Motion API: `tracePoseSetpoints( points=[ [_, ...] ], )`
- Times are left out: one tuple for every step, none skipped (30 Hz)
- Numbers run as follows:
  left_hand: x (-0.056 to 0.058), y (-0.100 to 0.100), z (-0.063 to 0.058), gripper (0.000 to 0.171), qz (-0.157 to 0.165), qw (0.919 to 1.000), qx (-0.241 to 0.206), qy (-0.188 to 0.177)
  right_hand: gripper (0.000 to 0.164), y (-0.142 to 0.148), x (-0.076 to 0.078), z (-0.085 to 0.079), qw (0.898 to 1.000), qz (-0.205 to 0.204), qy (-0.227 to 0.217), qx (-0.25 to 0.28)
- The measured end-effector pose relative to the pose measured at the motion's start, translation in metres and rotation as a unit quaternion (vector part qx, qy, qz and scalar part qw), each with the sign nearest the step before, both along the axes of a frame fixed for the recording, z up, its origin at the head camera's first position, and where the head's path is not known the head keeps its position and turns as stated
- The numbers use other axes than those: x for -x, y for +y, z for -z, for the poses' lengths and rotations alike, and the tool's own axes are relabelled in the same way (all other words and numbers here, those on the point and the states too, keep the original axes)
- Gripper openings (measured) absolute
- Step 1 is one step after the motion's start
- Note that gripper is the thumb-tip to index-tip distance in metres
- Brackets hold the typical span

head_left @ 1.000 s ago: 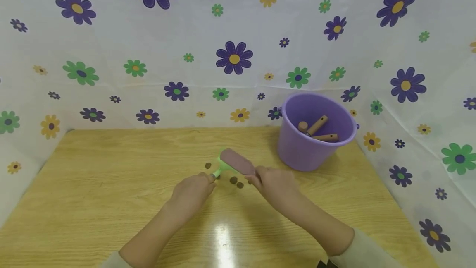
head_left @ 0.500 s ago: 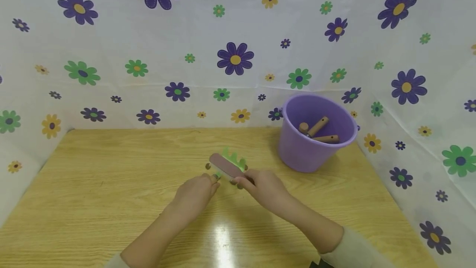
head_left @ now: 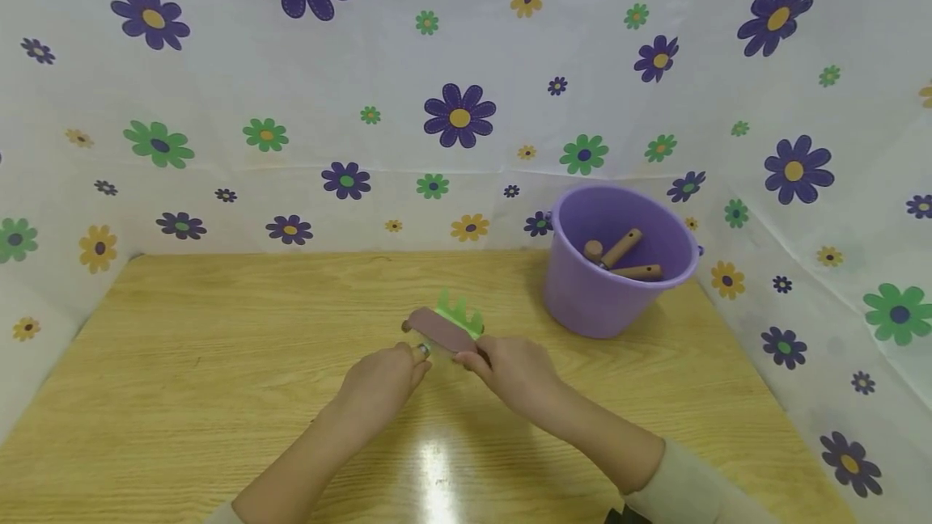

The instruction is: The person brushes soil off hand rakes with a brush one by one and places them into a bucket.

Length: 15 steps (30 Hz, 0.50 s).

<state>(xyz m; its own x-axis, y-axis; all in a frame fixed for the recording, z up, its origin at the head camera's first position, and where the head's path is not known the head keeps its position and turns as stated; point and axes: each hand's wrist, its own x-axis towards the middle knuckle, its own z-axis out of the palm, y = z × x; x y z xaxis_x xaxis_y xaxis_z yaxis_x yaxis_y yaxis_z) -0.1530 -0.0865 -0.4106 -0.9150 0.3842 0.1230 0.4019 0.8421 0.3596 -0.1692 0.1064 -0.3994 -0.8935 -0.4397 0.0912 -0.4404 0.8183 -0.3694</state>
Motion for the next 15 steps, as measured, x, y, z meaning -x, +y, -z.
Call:
tracePoseSetpoints(
  points=[
    [0.000, 0.000, 0.000, 0.025, -0.006, 1.0000, 0.001, -0.004, 0.036, 0.000, 0.000, 0.000, 1.000, 0.001, 0.014, -0.013],
    [0.000, 0.001, -0.001, 0.028, -0.015, 0.9998, 0.002, -0.010, 0.036, 0.000, 0.000, 0.001, 0.999, 0.005, 0.030, -0.028],
    [-0.001, 0.001, -0.001, 0.029, -0.021, 0.9997, 0.004, -0.012, 0.036, 0.001, 0.000, 0.001, 0.998, 0.006, 0.050, -0.047],
    [-0.001, 0.001, -0.001, 0.031, -0.026, 0.9995, 0.006, -0.015, 0.036, 0.001, 0.001, 0.003, 0.995, 0.007, 0.077, -0.069],
    [-0.001, 0.002, -0.001, 0.032, -0.032, 0.9993, 0.008, -0.016, 0.037, 0.002, 0.001, 0.005, 0.990, 0.005, 0.109, -0.090],
    [-0.001, 0.002, -0.001, 0.033, -0.035, 0.9992, 0.010, -0.015, 0.038, 0.002, 0.001, 0.007, 0.983, 0.005, 0.144, -0.111],
    [-0.001, 0.002, -0.001, 0.035, -0.039, 0.9991, 0.013, -0.014, 0.039, 0.003, 0.001, 0.009, 0.975, 0.003, 0.181, -0.131],
    [-0.001, 0.002, -0.001, 0.035, -0.038, 0.9991, 0.016, -0.010, 0.039, 0.004, 0.002, 0.012, 0.964, 0.003, 0.222, -0.149],
    [-0.001, 0.002, -0.001, 0.035, -0.037, 0.9991, 0.019, -0.005, 0.038, 0.005, 0.002, 0.015, 0.952, 0.002, 0.259, -0.161],
    [-0.001, 0.002, -0.001, 0.035, -0.036, 0.9992, 0.020, -0.002, 0.039, 0.005, 0.003, 0.017, 0.941, 0.002, 0.293, -0.169],
    [-0.001, 0.002, -0.001, 0.035, -0.036, 0.9991, 0.021, 0.001, 0.038, 0.006, 0.003, 0.020, 0.931, 0.002, 0.320, -0.174],
    [-0.001, 0.002, -0.001, 0.035, -0.036, 0.9990, 0.024, 0.004, 0.038, 0.007, 0.004, 0.022, 0.921, 0.002, 0.344, -0.182],
    [-0.001, 0.002, -0.001, 0.035, -0.037, 0.9989, 0.028, 0.008, 0.038, 0.007, 0.005, 0.025, 0.910, 0.002, 0.368, -0.189],
    [-0.001, 0.002, -0.001, 0.036, -0.038, 0.9987, 0.032, 0.010, 0.038, 0.008, 0.005, 0.027, 0.900, 0.004, 0.389, -0.196],
    [-0.001, 0.002, -0.001, 0.036, -0.040, 0.9985, 0.036, 0.011, 0.039, 0.008, 0.006, 0.028, 0.892, 0.005, 0.404, -0.203]
  ],
)
